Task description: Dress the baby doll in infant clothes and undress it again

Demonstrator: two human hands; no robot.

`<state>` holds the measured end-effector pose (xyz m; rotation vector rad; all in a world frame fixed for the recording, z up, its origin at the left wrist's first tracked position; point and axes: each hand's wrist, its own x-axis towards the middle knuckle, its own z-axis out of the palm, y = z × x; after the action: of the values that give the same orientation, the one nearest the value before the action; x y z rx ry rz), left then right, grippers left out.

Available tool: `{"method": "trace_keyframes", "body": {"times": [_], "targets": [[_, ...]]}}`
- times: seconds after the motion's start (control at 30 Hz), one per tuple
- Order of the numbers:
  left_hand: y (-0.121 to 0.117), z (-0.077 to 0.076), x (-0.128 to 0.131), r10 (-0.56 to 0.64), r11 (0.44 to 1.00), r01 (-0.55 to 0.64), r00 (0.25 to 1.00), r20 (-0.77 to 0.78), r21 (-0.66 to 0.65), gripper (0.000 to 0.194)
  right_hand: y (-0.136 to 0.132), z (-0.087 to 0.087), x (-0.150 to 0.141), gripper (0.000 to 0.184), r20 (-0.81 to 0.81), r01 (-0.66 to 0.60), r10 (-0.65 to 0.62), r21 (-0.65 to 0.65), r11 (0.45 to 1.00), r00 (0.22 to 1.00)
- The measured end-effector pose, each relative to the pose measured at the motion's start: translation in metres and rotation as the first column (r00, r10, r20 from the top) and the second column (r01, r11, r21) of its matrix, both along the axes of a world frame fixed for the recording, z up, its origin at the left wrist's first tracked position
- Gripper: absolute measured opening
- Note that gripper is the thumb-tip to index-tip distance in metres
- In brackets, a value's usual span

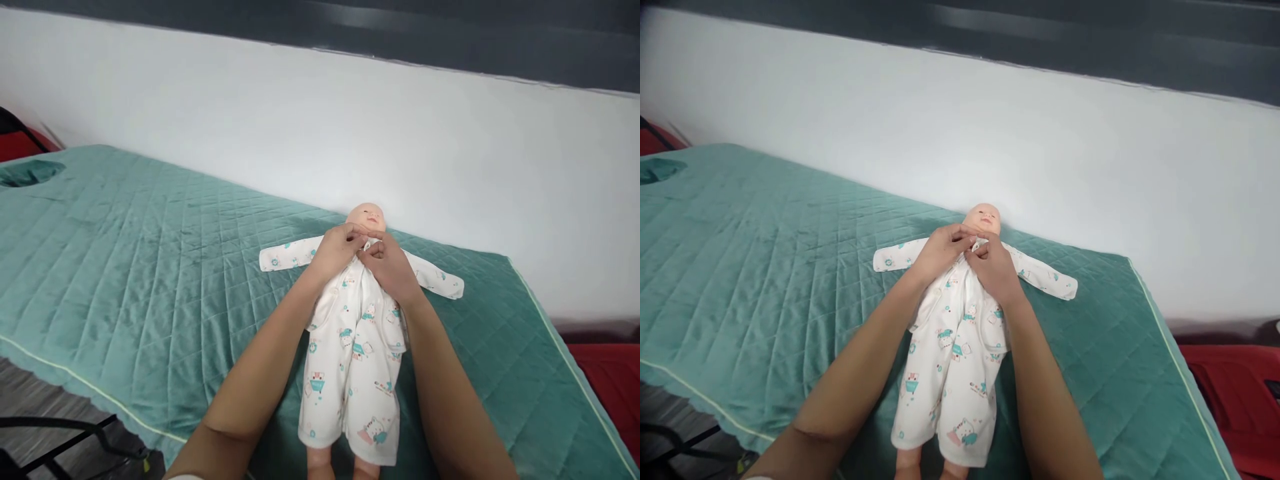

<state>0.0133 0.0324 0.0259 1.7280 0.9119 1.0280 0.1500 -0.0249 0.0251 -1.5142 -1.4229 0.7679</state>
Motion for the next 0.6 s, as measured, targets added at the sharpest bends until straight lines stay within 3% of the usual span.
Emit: {"method": "trace_keyframes", "body": {"times": [0.13, 0.33, 0.5, 0.6], "targets": [[-0.002, 0.000, 0.003, 0.040, 0.999, -0.041, 0.998, -0.041, -0.034, 0.024, 0.000, -0.002, 0.000, 0.049, 0.088, -0.004, 0.002, 0.023, 1.000, 0.996], [-0.001, -0.006, 0.004, 0.022, 0.990, 0.000, 0.988, 0.152, -0.140, 0.021, -0.011, -0.004, -0.002, 0.052, 0.043, -0.016, 0.014, 0.059, 0.998, 0.999], [-0.008, -0.009, 0.001, 0.143, 0.990, -0.143, 0.990, 0.018, -0.003, 0.018, -0.042, -0.004, -0.009, 0.034, 0.224, 0.091, -0.113, 0.106, 0.990, 0.968], [-0.018, -0.007, -0.009, 0.130, 0.990, -0.127, 0.991, -0.038, 0.065, 0.014, -0.062, -0.005, -0.010, 0.017, 0.351, 0.131, -0.181, 0.162, 0.978, 0.919]]}}
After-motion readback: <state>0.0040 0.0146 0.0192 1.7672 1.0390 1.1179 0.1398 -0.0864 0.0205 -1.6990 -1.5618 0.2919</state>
